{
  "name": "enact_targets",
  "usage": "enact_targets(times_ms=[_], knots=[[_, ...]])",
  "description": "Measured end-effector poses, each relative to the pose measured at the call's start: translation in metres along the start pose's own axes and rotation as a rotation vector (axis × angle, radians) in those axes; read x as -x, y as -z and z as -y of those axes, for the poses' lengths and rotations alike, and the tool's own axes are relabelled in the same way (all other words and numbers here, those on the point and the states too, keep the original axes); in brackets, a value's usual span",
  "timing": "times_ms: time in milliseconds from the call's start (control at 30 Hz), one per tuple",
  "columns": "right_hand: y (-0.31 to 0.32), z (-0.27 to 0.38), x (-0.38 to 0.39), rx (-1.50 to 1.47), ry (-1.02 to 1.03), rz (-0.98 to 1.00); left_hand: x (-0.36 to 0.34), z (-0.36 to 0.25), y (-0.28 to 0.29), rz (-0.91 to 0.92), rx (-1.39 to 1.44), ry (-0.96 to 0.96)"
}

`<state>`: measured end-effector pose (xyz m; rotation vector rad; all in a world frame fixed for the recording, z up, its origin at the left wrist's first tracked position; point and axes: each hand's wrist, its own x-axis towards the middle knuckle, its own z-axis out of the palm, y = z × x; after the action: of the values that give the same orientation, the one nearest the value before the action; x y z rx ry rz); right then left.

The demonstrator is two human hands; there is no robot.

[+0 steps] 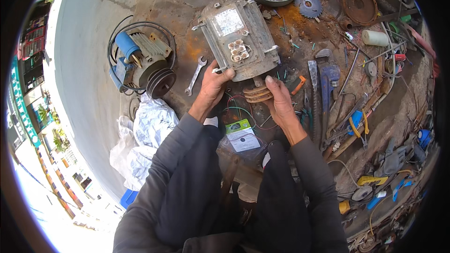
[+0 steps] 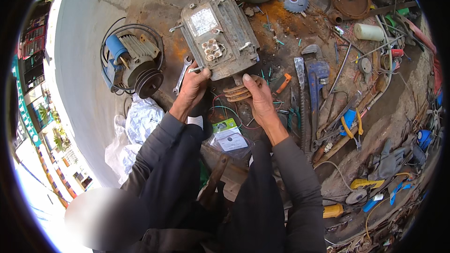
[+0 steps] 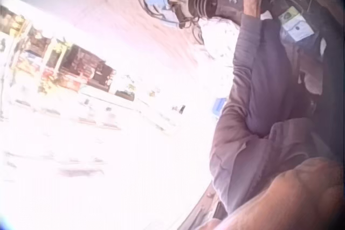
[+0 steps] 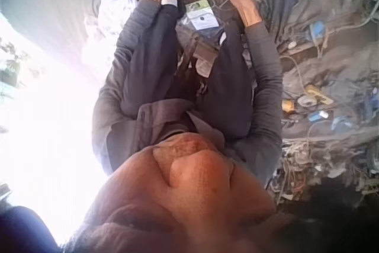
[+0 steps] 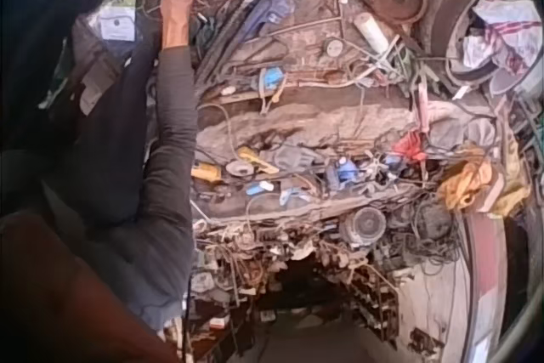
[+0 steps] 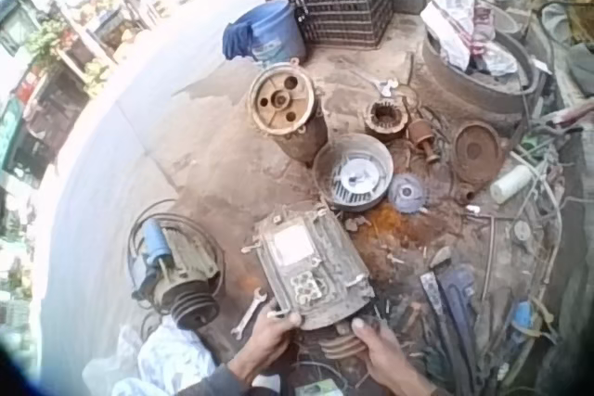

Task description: The person sits on the floor and uses pliers and a screwdriver to strip wires and loosen screws on a small electric motor. They remove the motor's end cap and continue adjusting internal components and wiring.

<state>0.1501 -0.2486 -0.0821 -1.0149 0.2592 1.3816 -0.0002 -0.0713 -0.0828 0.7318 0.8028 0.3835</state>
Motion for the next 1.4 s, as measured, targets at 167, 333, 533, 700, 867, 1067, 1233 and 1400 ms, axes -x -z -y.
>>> enact_targets(times_ms=[167, 333, 533, 700, 867, 1067, 1233, 1400], knots=[[-0.007, 0.007, -0.031, 0.149, 0.063, 0.020, -0.033, -0.016, 0.020, 0.058, -0.074, -0.013], [0.021, 0.012, -0.025, 0.415, 0.173, -0.080, -0.025, -0.008, 0.034, -0.032, -0.145, 0.099], [0.105, 0.049, 0.040, 0.333, 0.223, -0.458, 0.010, -0.004, 0.030, -0.095, -0.157, 0.151], [0.170, 0.048, 0.107, 0.540, 0.197, -0.724, 0.037, 0.001, 0.030, -0.207, -0.215, 0.220], [0.209, 0.033, 0.140, 0.613, 0.133, -0.908, 0.039, 0.015, 0.026, -0.156, -0.300, 0.305], [0.207, 0.059, 0.094, 1.097, 0.273, -0.920, 0.042, 0.023, 0.023, -0.116, -0.380, 0.352], [0.206, 0.104, 0.050, 1.258, 0.418, -0.935, 0.042, 0.044, 0.028, -0.048, -0.416, 0.408], [0.196, 0.140, 0.016, 1.575, 0.259, -1.030, 0.044, 0.057, 0.032, -0.010, -0.456, 0.417]])
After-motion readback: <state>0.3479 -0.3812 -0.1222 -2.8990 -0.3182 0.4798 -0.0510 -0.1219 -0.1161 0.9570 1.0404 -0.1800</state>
